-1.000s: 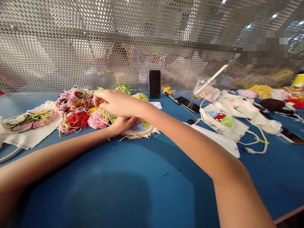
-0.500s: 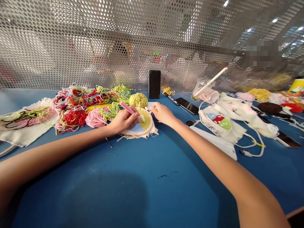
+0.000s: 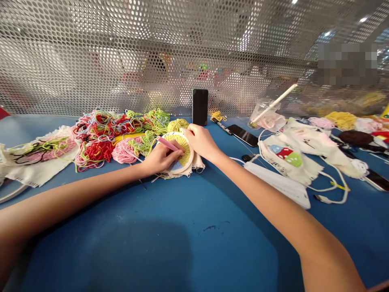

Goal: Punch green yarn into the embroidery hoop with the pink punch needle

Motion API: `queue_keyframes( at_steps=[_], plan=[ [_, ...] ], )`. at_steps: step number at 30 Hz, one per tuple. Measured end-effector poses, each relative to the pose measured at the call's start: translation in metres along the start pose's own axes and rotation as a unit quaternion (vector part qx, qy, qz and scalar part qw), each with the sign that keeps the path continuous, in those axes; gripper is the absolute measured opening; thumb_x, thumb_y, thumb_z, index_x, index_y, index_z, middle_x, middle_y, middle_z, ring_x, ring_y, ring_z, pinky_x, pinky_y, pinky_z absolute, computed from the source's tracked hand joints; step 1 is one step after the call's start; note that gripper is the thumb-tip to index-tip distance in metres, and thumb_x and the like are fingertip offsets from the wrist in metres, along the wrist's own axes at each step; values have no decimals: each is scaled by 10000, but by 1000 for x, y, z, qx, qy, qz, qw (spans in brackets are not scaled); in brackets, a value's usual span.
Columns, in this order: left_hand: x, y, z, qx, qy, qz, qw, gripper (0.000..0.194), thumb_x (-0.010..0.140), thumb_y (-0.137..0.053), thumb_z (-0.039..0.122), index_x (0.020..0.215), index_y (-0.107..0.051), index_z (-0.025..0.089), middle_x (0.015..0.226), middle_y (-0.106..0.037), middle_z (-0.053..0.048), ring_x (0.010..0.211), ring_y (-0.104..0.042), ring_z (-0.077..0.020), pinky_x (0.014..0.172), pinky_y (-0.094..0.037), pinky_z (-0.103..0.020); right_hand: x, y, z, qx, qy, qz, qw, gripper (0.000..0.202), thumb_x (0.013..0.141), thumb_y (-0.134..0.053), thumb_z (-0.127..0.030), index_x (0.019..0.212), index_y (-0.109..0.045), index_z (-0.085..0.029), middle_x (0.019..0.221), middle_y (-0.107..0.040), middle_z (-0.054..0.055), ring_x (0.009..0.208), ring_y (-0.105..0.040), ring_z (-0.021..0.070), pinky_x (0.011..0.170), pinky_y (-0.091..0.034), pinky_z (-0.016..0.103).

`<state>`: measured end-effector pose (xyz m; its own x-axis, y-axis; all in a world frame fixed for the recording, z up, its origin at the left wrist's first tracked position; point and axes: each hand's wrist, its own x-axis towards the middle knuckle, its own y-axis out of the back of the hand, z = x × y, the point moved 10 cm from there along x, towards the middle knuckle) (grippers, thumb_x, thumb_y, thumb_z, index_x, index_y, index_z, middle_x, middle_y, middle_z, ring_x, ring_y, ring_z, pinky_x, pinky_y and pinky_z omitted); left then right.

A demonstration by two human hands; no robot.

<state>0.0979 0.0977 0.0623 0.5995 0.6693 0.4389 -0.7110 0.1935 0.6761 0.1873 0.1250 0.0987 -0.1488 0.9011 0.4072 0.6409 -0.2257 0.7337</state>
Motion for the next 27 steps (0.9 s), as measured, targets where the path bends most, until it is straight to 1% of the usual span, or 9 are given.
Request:
queue_keyframes(
  at_steps=[4,6,8,10,12,14,17,23,27],
  plan=[
    [0,6,-4,-28,25,18,999,260,879,-428,311,798,-597,131,787,-601,-30,653,-543,-103,629,-424,-230,-6,-1,3,17,6,5,1000,271,871,-392,-370,665,-416,-195,592,-430,-23,573,-416,119,555,-311,251],
    [2,12,-7,-46,38,40,997,271,885,-418,318,801,-595,131,769,-597,-27,632,-534,-93,610,-423,-223,-14,3,8,5,13,22,1000,210,874,-394,-380,904,-486,-193,681,-525,3,628,-491,150,617,-364,275],
    [5,20,-10,-82,46,67,993,269,890,-411,334,839,-583,134,734,-584,-15,592,-518,-77,573,-419,-207,-25,14,11,-9,21,69,997,279,869,-408,-388,1063,-435,-189,811,-560,42,693,-529,170,667,-397,300],
    [9,27,-13,-133,55,91,985,262,889,-415,350,885,-565,136,690,-564,0,545,-497,-61,530,-410,-187,-37,19,12,-20,14,82,996,258,864,-417,-410,1005,-436,-194,814,-563,51,696,-544,179,660,-411,307],
    [11,31,-16,-191,70,112,973,260,884,-426,356,897,-551,128,672,-553,3,507,-480,-48,488,-400,-170,-44,12,10,-14,-5,41,999,263,859,-425,-451,960,-434,-208,744,-577,32,659,-555,186,622,-412,306],
    [11,32,-16,-238,83,121,960,261,879,-435,353,907,-543,117,684,-554,-8,504,-485,-48,454,-393,-160,-47,4,3,-16,-8,8,1000,298,831,-469,-481,958,-440,-213,820,-616,55,708,-580,210,612,-413,313],
    [12,35,-7,-258,76,123,955,270,881,-431,347,943,-541,109,734,-569,-32,538,-512,-62,447,-407,-162,-44,8,-7,1,-7,26,1000,268,842,-464,-451,957,-460,-209,875,-631,79,766,-594,230,607,-418,312],
    [18,56,27,-147,-19,59,987,303,892,-407,337,997,-570,104,930,-609,-91,672,-559,-86,608,-471,-212,-36,39,-36,0,88,96,991,182,882,-428,-295,969,-556,-198,918,-647,63,830,-595,198,708,-435,314],
    [7,54,29,39,-1,-65,997,353,870,-430,357,1169,-539,204,955,-626,-46,705,-571,-98,637,-452,-219,-34,70,-52,-21,129,158,979,197,884,-429,-271,983,-583,-198,949,-653,65,858,-597,192,738,-443,322]
  ],
)
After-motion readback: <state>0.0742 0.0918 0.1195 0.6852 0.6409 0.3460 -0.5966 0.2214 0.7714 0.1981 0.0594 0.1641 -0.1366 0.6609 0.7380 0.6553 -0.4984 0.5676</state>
